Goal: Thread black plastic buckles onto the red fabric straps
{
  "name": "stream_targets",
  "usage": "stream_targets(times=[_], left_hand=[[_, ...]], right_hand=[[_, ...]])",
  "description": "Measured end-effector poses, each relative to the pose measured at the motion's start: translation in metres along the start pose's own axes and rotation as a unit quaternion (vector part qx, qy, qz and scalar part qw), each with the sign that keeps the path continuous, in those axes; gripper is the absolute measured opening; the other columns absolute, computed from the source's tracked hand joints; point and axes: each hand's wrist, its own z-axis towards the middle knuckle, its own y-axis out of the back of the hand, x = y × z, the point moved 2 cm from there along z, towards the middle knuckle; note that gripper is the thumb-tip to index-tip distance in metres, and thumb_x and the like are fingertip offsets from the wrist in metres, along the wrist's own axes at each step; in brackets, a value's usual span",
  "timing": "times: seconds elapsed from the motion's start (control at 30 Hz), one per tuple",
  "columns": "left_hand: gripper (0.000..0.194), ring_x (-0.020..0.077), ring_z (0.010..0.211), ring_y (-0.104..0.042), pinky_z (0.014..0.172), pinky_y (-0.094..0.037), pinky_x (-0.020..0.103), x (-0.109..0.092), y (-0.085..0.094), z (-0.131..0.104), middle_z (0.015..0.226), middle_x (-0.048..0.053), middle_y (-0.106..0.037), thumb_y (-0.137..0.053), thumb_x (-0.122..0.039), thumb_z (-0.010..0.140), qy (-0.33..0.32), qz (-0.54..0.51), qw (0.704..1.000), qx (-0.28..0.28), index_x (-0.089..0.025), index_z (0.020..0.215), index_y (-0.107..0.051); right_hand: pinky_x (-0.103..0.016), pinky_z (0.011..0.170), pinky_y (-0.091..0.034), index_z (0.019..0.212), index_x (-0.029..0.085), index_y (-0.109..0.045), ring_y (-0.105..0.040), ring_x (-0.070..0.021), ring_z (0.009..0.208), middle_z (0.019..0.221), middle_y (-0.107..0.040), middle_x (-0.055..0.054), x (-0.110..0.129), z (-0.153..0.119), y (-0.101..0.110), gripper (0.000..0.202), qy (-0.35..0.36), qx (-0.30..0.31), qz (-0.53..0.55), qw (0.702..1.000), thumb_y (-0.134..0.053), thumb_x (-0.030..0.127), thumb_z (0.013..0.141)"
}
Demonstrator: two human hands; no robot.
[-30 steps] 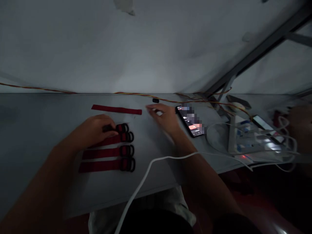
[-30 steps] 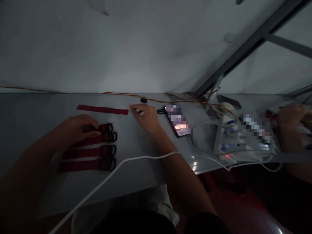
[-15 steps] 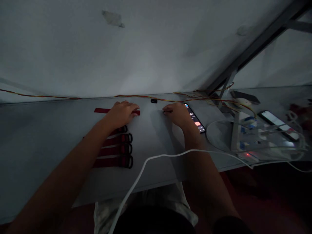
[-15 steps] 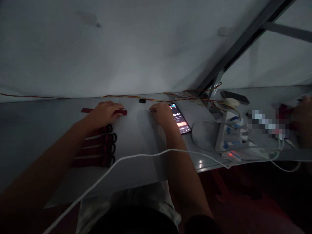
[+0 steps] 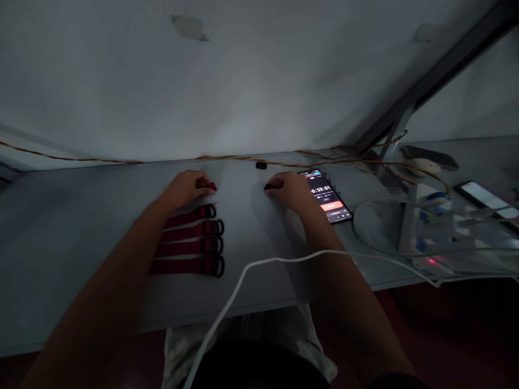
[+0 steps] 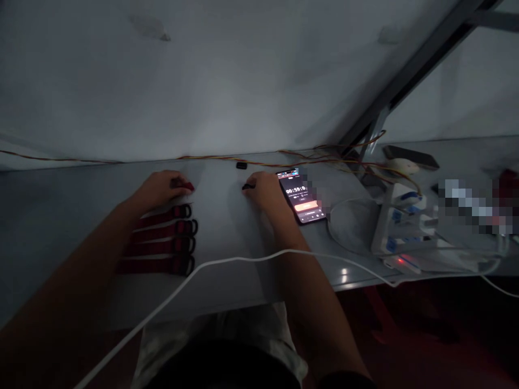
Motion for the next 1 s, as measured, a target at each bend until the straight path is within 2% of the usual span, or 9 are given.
stream_targets(times=[0.1,0.17,0.27,0.33,0.43,0.53,0.63,0.8,1.0], left_hand=[[0.021,0.0231,0.09,-0.069,0.086,-0.052,0.034,0.008,0.006,-0.014,0.099,0.005,-0.079,-0.076,-0.042,0.084,-0.009,-0.013,0.999,-0.034,-0.024,0.093,-0.079],[0.02,0.0222,0.089,-0.07,0.086,-0.054,0.034,0.01,0.008,-0.023,0.101,0.005,-0.08,-0.071,-0.041,0.088,-0.017,-0.039,0.997,-0.069,-0.024,0.096,-0.079],[0.023,0.0217,0.089,-0.072,0.088,-0.055,0.033,0.009,0.01,-0.035,0.104,0.004,-0.082,-0.067,-0.04,0.091,-0.012,-0.074,0.99,-0.117,-0.025,0.103,-0.08],[0.024,0.0222,0.093,-0.073,0.091,-0.056,0.033,0.001,0.011,-0.04,0.107,0.005,-0.082,-0.068,-0.039,0.091,-0.014,-0.088,0.986,-0.14,-0.025,0.106,-0.08],[0.022,0.022,0.097,-0.074,0.095,-0.056,0.032,-0.018,0.016,-0.048,0.107,0.004,-0.082,-0.069,-0.038,0.092,-0.039,-0.116,0.981,-0.15,-0.025,0.102,-0.083],[0.022,0.0208,0.093,-0.074,0.09,-0.056,0.03,-0.038,0.02,-0.055,0.102,0.003,-0.082,-0.069,-0.039,0.092,-0.078,-0.16,0.975,-0.132,-0.024,0.099,-0.084],[0.021,0.019,0.087,-0.073,0.084,-0.056,0.029,-0.049,0.019,-0.059,0.096,0.003,-0.082,-0.071,-0.038,0.09,-0.093,-0.218,0.963,-0.129,-0.023,0.097,-0.085],[0.023,0.0166,0.074,-0.07,0.072,-0.055,0.026,-0.051,0.014,-0.059,0.083,0.004,-0.08,-0.078,-0.041,0.083,-0.079,-0.313,0.94,-0.111,-0.021,0.091,-0.085],[0.027,0.0165,0.072,-0.072,0.068,-0.057,0.025,-0.054,0.008,-0.058,0.08,0.005,-0.08,-0.085,-0.043,0.076,-0.057,-0.401,0.909,-0.098,-0.019,0.088,-0.084]], right_hand=[[-0.035,0.088,-0.057,0.098,0.017,-0.081,-0.077,-0.0243,0.095,0.1,-0.082,-0.009,-0.004,0.001,-0.002,0.024,-0.013,0.003,0.024,1.0,-0.087,0.016,0.075],[-0.033,0.083,-0.057,0.095,0.018,-0.081,-0.075,-0.0228,0.089,0.095,-0.082,-0.008,-0.004,0.003,-0.006,0.02,0.011,0.015,0.052,0.998,-0.086,0.016,0.075],[-0.03,0.073,-0.054,0.086,0.019,-0.081,-0.071,-0.0185,0.076,0.082,-0.079,-0.003,0.005,0.0,-0.013,0.007,0.063,0.041,0.178,0.981,-0.082,0.021,0.079],[-0.028,0.068,-0.054,0.086,0.019,-0.081,-0.067,-0.015,0.067,0.074,-0.075,-0.001,0.019,-0.006,-0.019,0.013,0.079,0.071,0.316,0.943,-0.084,0.031,0.081],[-0.029,0.07,-0.059,0.093,0.02,-0.083,-0.068,-0.013,0.065,0.073,-0.074,0.0,0.046,-0.019,-0.031,0.03,0.086,0.116,0.48,0.865,-0.086,0.047,0.081],[-0.03,0.075,-0.064,0.098,0.022,-0.084,-0.073,-0.0134,0.071,0.082,-0.077,0.0,0.066,-0.029,-0.043,0.038,0.069,0.144,0.585,0.795,-0.092,0.049,0.073],[-0.029,0.075,-0.064,0.097,0.022,-0.083,-0.076,-0.014,0.075,0.086,-0.078,-0.001,0.071,-0.032,-0.051,0.042,0.051,0.16,0.626,0.762,-0.096,0.049,0.068],[-0.023,0.067,-0.061,0.091,0.02,-0.079,-0.074,-0.0109,0.07,0.084,-0.076,0.0,0.068,-0.032,-0.048,0.038,0.045,0.224,0.616,0.754,-0.096,0.046,0.069],[-0.017,0.058,-0.056,0.084,0.019,-0.074,-0.072,-0.0089,0.066,0.078,-0.071,0.003,0.074,-0.038,-0.044,0.037,0.03,0.292,0.633,0.716,-0.098,0.043,0.068]])
